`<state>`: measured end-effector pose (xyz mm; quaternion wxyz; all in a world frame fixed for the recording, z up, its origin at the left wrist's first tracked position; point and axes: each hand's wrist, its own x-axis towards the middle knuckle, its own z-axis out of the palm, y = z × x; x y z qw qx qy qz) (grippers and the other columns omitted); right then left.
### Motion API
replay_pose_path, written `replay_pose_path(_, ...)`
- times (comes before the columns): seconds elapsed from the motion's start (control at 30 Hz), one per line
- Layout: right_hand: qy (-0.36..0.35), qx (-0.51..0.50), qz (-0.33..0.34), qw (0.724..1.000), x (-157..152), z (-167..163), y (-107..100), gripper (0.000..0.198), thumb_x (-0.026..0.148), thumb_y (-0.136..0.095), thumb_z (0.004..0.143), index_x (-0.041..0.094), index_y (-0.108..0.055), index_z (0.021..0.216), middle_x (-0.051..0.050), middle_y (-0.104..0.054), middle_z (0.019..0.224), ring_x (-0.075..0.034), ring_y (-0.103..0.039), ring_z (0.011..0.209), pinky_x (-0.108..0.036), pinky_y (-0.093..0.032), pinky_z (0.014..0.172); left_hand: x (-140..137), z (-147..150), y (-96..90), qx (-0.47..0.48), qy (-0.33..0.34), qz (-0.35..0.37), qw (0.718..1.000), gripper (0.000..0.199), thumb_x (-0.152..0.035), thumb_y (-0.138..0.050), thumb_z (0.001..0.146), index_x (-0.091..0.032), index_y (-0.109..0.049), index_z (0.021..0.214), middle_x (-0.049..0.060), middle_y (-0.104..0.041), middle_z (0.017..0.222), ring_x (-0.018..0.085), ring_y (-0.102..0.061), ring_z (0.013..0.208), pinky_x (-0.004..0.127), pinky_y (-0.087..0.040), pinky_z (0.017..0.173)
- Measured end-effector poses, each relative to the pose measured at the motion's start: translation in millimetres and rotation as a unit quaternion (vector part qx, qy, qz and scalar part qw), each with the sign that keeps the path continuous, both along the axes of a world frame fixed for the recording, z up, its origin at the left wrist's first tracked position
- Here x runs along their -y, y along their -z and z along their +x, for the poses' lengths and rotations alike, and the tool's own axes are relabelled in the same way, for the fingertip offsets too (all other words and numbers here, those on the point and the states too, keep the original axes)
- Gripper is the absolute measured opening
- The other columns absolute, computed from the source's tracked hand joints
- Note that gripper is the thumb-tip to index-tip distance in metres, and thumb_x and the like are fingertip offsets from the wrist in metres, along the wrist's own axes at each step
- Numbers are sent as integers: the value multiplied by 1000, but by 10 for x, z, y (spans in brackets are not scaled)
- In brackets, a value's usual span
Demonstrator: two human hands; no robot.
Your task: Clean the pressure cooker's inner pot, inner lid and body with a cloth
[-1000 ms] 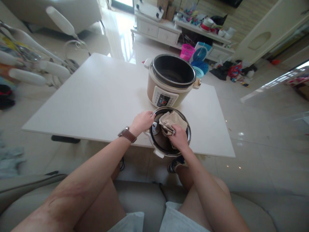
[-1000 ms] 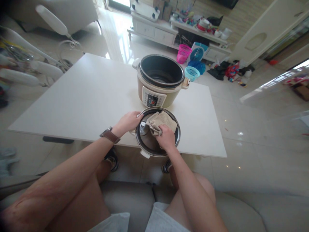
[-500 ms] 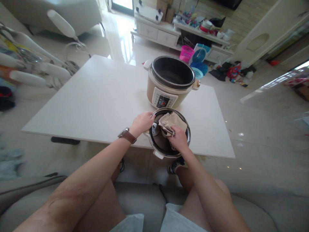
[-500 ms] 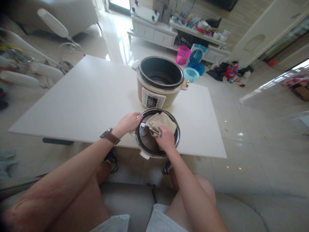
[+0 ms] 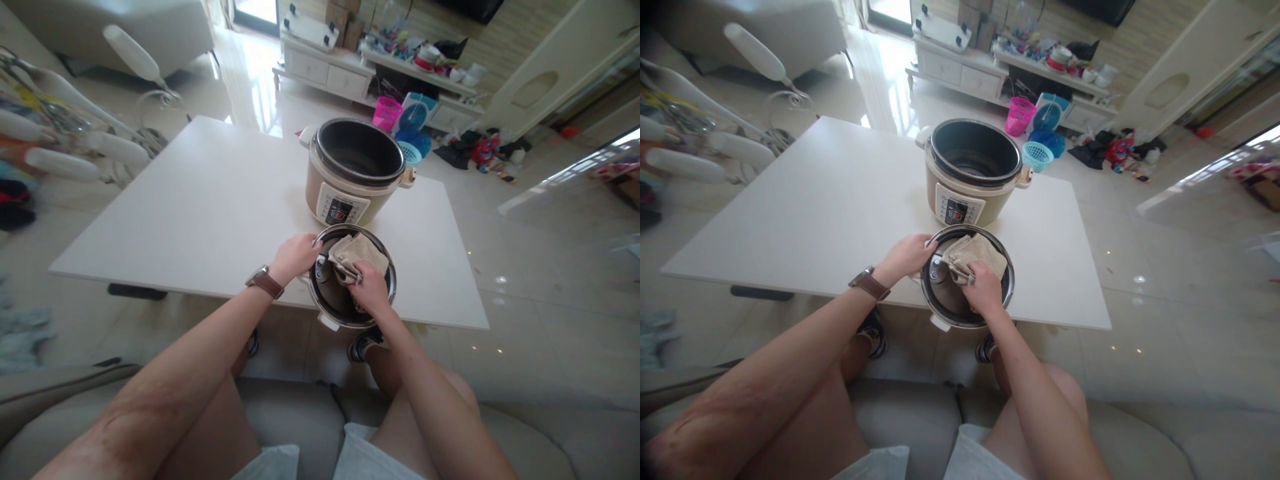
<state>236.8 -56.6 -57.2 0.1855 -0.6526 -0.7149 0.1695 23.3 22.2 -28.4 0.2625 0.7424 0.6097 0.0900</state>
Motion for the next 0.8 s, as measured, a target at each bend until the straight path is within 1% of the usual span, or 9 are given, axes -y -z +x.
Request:
replay_pose_path(0.13,1,2,-5,1000,3,-12,-18,5,20,-67,81,23,-64,84,-4,-68,92,-23,-62,88,-31,-43,75,11,1,-24,9,-2,1,1000,42,-45,-44,103,-21,-77,111,16,-81,116,30,-75,109,36,-55,90)
replay_pose_path(0.3,-3,5,-4,1000,11,-11,-25,5,21,-67,81,24,-63,82,-3,-68,91,-23,-62,88,-31,-43,75,20,-1,-39,17,-4,-6,1000,39,-44,-50,101,-23,-77,118,14,-80,120,29,-74,112,35,-55,95)
replay_pose_path(0.57,-2,7,-8,1000,14,-10,-13,4,24,-66,83,23,-65,86,-4,-68,93,-23,-62,90,-31,-43,76,7,1,-31,7,2,-4,1000,40,-39,-44,103,-23,-79,116,15,-80,120,29,-74,112,37,-55,95)
replay_pose_path(0.8,-4,0,-10,1000,7,-13,-2,3,25,-66,84,24,-63,84,-4,-68,92,-23,-62,89,-31,-44,77,10,-2,-32,1,-3,-8,1000,36,-39,-49,100,-23,-78,115,14,-80,120,29,-74,113,36,-55,94)
